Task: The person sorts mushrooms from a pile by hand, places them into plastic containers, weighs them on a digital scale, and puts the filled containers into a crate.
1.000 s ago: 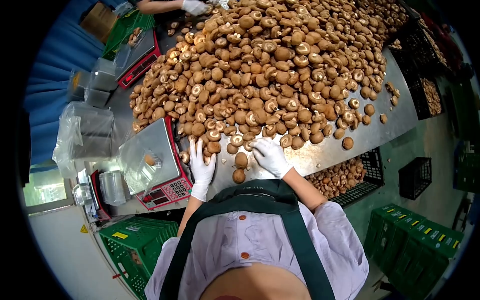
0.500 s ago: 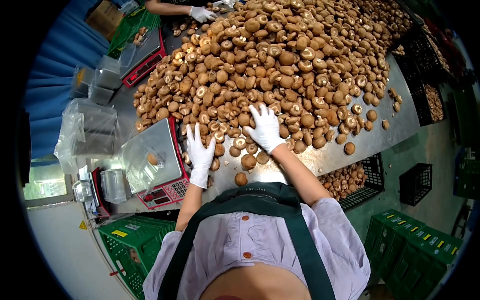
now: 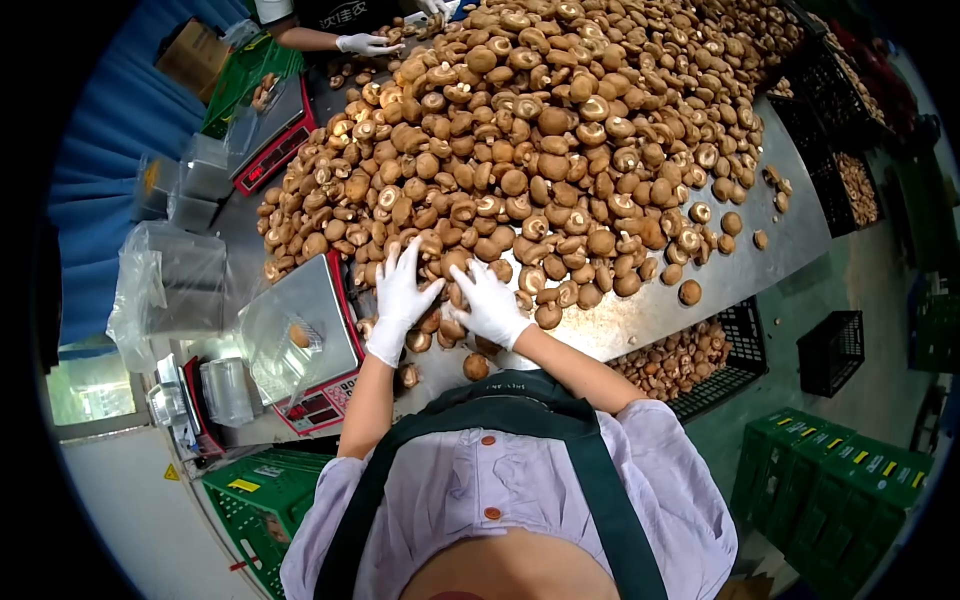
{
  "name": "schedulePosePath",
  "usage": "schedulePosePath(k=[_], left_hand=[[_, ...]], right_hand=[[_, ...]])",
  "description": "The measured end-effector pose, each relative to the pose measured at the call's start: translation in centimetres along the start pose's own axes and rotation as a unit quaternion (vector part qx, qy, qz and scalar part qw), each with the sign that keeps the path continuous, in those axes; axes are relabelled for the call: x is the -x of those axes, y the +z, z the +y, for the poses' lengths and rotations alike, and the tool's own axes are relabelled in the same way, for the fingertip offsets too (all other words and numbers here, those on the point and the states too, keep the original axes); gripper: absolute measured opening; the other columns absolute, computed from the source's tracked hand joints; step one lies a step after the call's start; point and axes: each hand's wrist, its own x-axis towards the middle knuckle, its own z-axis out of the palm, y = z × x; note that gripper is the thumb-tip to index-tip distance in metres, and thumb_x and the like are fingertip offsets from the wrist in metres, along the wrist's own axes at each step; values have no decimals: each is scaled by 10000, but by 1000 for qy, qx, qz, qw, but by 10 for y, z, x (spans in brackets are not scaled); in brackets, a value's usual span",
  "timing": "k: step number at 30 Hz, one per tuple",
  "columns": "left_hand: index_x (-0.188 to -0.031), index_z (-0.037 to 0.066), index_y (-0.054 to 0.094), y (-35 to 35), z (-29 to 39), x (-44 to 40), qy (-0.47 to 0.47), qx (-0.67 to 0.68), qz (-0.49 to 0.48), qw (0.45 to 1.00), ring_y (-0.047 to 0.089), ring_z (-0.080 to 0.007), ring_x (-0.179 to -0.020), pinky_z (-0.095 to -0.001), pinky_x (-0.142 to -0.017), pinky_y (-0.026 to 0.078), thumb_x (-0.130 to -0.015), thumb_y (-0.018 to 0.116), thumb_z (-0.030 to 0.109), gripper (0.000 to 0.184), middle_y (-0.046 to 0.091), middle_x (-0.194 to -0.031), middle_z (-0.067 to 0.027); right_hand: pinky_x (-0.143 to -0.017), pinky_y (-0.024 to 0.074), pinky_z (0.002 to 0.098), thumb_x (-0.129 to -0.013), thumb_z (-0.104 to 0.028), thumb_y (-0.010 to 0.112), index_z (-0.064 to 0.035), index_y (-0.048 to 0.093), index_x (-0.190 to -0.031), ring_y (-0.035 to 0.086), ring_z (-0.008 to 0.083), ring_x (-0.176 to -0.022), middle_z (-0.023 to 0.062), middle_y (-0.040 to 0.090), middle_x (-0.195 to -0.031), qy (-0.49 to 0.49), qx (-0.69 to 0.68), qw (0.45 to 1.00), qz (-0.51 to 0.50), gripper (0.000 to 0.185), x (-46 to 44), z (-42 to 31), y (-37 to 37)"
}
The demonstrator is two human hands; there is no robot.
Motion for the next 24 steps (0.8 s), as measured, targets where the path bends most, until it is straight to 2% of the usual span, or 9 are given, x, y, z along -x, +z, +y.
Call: schedulePosePath(k=[3,5,10,12,14,16,19,22,24], left_hand=[[-1314,129,467,11,-23,26,-26,-49,12,998,324,-294,-1339,-576,-1045,265,-789,635,437,632,465,-1365,-88],[-1186,106,581,25,-40,42,-14,-40,78,996,334,-284,-1331,-572,-1028,283,-807,617,426,497,512,-1312,-75],[-1231,122,559,29,-37,58,-15,-70,100,992,363,-281,-1306,-565,-1044,258,-816,620,412,510,529,-1305,-39],[-1235,128,557,32,-37,58,-3,-17,106,994,387,-265,-1289,-555,-1058,236,-810,637,392,506,522,-1311,-43],[-1224,134,563,28,-26,55,6,48,166,985,438,-255,-1245,-523,-1067,230,-789,678,314,484,512,-1319,-63],[-1221,130,563,21,-12,51,18,48,179,982,445,-258,-1240,-519,-1062,236,-781,686,297,486,510,-1321,-65],[-1254,134,541,17,7,34,71,97,151,981,440,-287,-1232,-498,-1046,257,-762,701,294,542,479,-1345,-97],[-1341,180,463,24,22,19,67,56,85,993,372,-280,-1294,-534,-1073,199,-751,694,381,665,408,-1409,-91],[-1349,198,457,30,19,12,63,15,51,997,358,-267,-1308,-575,-1073,169,-738,694,433,696,409,-1412,-66]], right_hand=[[-927,436,451,-731,-369,713,-76,451,-1319,459,416,-1152,290,381,-1337,-92,21,995,19,708,20,7,10],[-954,405,455,-737,-393,702,-84,454,-1316,448,392,-1177,243,410,-1325,-117,32,993,14,702,24,12,12],[-956,388,442,-799,-363,654,-107,476,-1299,470,327,-1175,130,541,-1199,-158,26,987,19,590,38,12,-6],[-944,396,439,-814,-316,637,-100,501,-1265,490,316,-1154,126,575,-1147,-99,-9,995,6,518,41,22,-10],[-895,428,411,-824,-237,611,-72,564,-1136,536,301,-1059,125,604,-1079,-25,14,999,39,356,39,25,-29],[-868,443,397,-810,-179,622,-71,574,-1106,543,290,-1008,115,613,-1051,22,11,995,97,319,34,31,-52],[-866,448,396,-765,-105,667,-68,572,-1127,540,277,-1001,99,623,-1046,-9,59,972,225,376,13,53,-63],[-938,402,432,-764,-211,684,-70,548,-1184,503,301,-1084,126,572,-1164,35,140,964,221,463,-11,61,-59],[-1003,339,496,-745,-261,689,-64,525,-1176,419,362,-1205,160,502,-1242,67,179,972,134,501,-21,66,-42]])
